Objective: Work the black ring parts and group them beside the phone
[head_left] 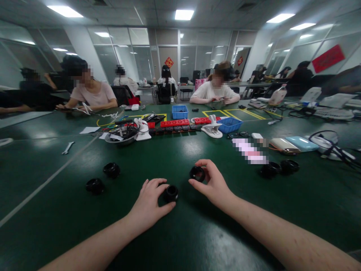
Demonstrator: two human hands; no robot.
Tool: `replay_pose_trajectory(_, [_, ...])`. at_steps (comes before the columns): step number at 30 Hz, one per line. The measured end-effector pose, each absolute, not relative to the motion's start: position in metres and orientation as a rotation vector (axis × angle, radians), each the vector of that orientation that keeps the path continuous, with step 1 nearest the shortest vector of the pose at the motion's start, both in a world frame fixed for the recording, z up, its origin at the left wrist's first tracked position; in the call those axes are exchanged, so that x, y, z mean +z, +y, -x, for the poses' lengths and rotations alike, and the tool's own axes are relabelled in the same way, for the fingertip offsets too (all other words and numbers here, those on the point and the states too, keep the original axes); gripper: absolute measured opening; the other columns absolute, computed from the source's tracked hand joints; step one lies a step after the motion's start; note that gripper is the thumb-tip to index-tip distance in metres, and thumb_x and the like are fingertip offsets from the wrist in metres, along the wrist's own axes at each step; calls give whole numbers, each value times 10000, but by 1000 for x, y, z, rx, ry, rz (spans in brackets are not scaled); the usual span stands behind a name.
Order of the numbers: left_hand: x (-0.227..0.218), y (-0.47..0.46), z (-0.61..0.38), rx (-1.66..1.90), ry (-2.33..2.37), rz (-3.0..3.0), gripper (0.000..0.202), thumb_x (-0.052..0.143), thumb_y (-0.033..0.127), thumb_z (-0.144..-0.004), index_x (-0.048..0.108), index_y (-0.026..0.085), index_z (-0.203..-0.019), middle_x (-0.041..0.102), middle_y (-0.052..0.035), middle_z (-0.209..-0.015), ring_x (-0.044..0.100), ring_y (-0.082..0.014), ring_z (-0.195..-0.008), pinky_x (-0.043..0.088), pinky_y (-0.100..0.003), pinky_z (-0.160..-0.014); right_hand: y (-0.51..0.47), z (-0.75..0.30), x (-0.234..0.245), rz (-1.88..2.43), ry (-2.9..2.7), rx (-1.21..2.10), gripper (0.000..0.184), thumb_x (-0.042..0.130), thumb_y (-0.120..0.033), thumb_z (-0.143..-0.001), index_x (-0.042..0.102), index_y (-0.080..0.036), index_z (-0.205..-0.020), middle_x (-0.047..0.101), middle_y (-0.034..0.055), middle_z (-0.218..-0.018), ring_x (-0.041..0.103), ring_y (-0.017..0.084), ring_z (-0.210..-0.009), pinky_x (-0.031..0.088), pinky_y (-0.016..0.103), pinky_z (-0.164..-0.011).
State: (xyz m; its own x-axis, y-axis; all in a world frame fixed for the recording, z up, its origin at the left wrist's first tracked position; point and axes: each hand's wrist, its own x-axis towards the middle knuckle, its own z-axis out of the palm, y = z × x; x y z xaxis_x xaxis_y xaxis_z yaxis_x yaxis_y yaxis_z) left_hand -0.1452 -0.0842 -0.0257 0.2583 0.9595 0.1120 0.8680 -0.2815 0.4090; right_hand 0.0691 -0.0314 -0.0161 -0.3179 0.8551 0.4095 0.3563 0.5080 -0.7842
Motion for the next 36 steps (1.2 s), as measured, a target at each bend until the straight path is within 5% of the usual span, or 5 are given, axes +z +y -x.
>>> replay_pose_trajectory(10, [-29,-83,145,456,1693,-2243,395,594,405,-761,556,243,-1120,406,-80,-1326,299,-324,-1257,258,-558,-1007,-33,-70,-2,1077,-2251,702,311,618,-237,-766,525,-159,-1052,549,70,-1010,521,185,-950,439,348,-829])
replay_pose_trajectory(17, [-31,-79,147,188,1829,-2290,785,575,597,-693,349,211,-1337,233,-121,-1443,156,-332,-1323,153,-562,-1037,-33,-70,-5,1229,-2368,640,505,655,-217,-719,473,-155,-1185,508,80,-1114,512,179,-1013,418,304,-887])
replay_pose_trajectory(20, [-31,-78,149,53,1884,-2284,934,522,707,-645,269,186,-1379,174,-126,-1457,105,-344,-1329,129,-552,-1042,-32,-71,-4,1309,-2421,590,430,630,-259,-732,521,-152,-1135,527,92,-1070,535,196,-960,428,318,-851])
replay_pose_trajectory(28, [-27,-77,148,-70,1892,-2281,952,442,751,-657,211,195,-1394,133,-101,-1462,78,-334,-1332,133,-532,-1046,-35,-74,7,1286,-2606,484,297,614,-262,-700,589,-165,-979,601,79,-923,546,224,-884,403,349,-797])
replay_pose_trajectory(36, [-28,-77,148,-70,1889,-2296,942,428,753,-666,219,192,-1392,137,-107,-1462,78,-333,-1333,132,-534,-1045,-34,-70,2,1258,-2471,402,684,618,-496,-692,414,-150,-1246,533,124,-1136,471,268,-1079,295,436,-938])
